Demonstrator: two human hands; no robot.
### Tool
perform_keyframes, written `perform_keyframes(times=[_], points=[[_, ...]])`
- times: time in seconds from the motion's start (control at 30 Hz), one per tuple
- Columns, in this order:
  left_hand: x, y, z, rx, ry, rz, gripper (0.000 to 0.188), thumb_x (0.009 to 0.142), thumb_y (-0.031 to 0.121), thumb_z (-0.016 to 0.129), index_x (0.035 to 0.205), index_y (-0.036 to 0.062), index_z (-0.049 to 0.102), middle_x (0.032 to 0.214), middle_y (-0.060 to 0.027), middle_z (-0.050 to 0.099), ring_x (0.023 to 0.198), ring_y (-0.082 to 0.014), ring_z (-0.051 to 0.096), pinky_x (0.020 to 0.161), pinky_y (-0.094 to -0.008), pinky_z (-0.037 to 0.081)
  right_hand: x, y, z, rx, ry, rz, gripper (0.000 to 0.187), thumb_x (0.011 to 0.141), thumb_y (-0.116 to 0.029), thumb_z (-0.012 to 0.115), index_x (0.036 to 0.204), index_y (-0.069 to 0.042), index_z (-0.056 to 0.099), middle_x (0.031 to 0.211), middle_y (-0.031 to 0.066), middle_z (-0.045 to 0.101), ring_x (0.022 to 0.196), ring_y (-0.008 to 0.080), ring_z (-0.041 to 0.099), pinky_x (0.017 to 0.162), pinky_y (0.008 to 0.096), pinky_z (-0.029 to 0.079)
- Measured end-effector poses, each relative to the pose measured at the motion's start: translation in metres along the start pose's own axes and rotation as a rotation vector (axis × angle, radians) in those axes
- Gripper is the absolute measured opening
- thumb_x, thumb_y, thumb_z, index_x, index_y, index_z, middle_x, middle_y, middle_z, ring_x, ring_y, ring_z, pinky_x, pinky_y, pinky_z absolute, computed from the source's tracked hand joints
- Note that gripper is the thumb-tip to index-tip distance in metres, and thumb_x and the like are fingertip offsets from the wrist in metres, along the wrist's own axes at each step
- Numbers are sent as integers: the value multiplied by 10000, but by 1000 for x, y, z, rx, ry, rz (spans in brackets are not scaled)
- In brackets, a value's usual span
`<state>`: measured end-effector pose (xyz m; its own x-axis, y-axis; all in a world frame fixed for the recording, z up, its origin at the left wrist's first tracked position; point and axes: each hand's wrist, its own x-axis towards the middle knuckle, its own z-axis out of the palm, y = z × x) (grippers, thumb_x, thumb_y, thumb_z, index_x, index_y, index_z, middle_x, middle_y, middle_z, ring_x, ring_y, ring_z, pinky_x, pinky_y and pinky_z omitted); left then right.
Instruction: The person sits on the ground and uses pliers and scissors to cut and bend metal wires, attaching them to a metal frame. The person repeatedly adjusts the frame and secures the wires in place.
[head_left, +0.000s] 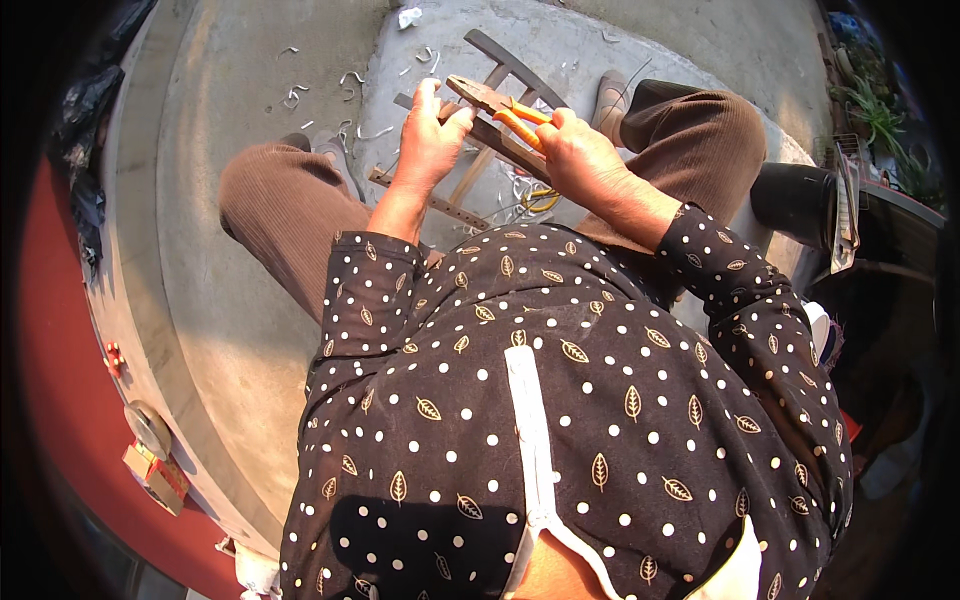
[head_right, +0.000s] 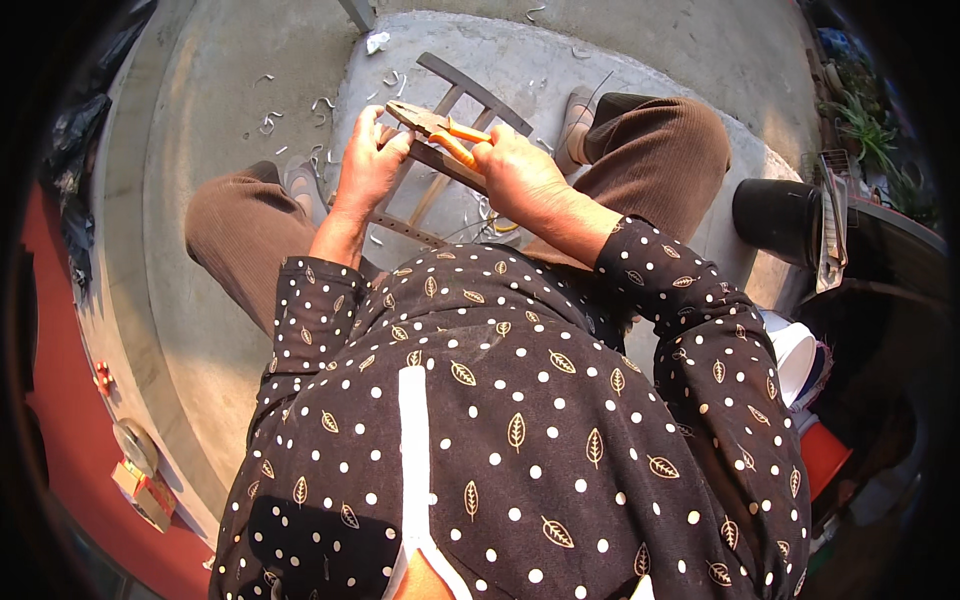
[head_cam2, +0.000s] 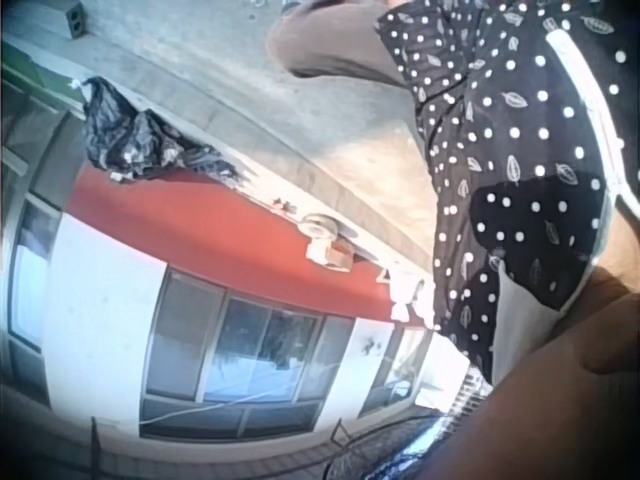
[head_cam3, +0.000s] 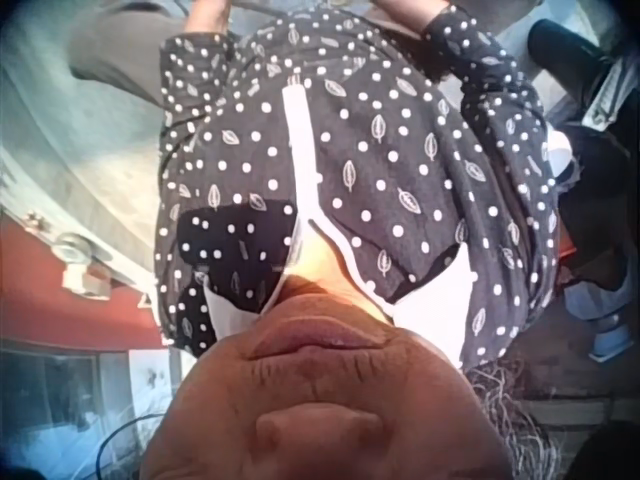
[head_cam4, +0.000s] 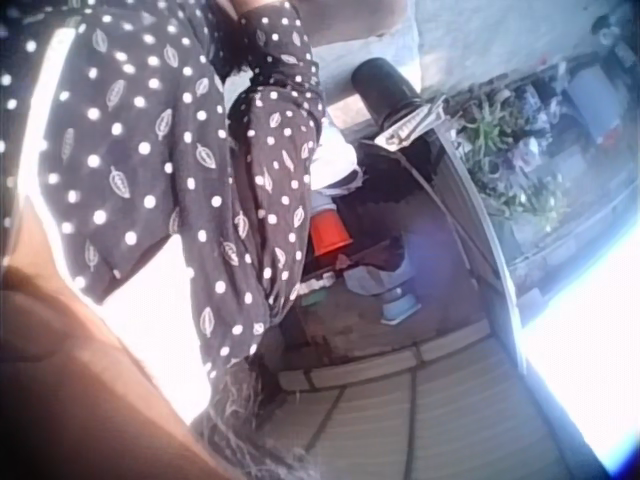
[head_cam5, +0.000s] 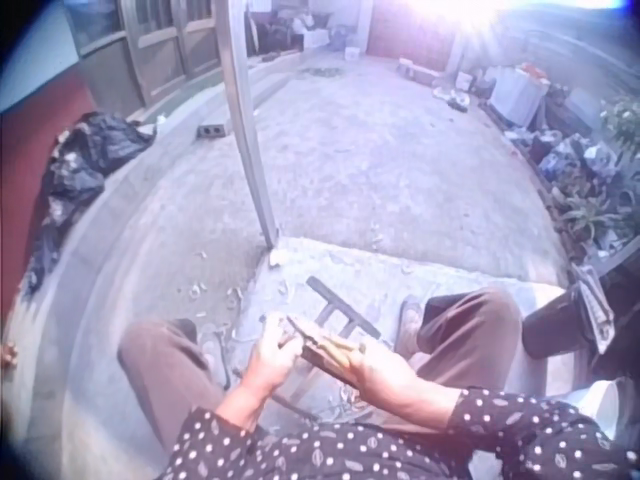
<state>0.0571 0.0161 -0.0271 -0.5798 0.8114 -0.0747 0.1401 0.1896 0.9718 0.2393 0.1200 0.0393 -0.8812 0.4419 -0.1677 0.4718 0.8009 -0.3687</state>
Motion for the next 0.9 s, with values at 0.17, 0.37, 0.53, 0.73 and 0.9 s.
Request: perform_keyframes(times=[0.17, 0.37, 0.53, 0.73, 0.9], points=[[1, 13, -4, -64, -57, -89, 525, 783, 142, 644, 1196, -50, 383, 794, -102, 594, 726, -142, 545, 675, -285, 453, 5, 19, 1, 661, -341, 172, 229, 681, -70, 572, 907, -32, 592, 745, 61, 557, 648, 176, 547, 549, 302, 440], [-1, 5, -4, -3, -27, -49, 513, 784, 138, 635, 1194, -47, 388, 822, -113, 605, 755, -162, 571, 707, -303, 465, 4, 9, -23, 900, -515, 289, 284, 646, -74, 581, 930, -70, 591, 711, -32, 532, 526, 42, 448, 413, 193, 351], [-2, 10, -2, -11, -31, -90, 518, 785, 140, 630, 1213, -19, 387, 881, -140, 618, 807, -183, 591, 727, -315, 471, 4, 5, -25, 1010, -597, 357, 300, 655, -73, 597, 954, -64, 578, 712, -17, 531, 524, 49, 461, 415, 199, 360], [-2, 12, -1, -35, -29, -66, 504, 782, 147, 630, 1196, -21, 396, 852, -143, 623, 785, -187, 597, 724, -322, 474, 5, 10, -9, 817, -441, 252, 228, 702, -93, 583, 924, -47, 601, 666, 47, 537, 603, 153, 551, 537, 309, 443], [1, 4, -1, -50, -47, -65, 457, 786, 160, 628, 1159, -14, 428, 825, -136, 623, 762, -176, 595, 703, -312, 474, 4, 0, -3, 267, -127, 124, 240, 725, -123, 587, 944, -32, 627, 785, 226, 604, 816, 402, 591, 727, 441, 466]])
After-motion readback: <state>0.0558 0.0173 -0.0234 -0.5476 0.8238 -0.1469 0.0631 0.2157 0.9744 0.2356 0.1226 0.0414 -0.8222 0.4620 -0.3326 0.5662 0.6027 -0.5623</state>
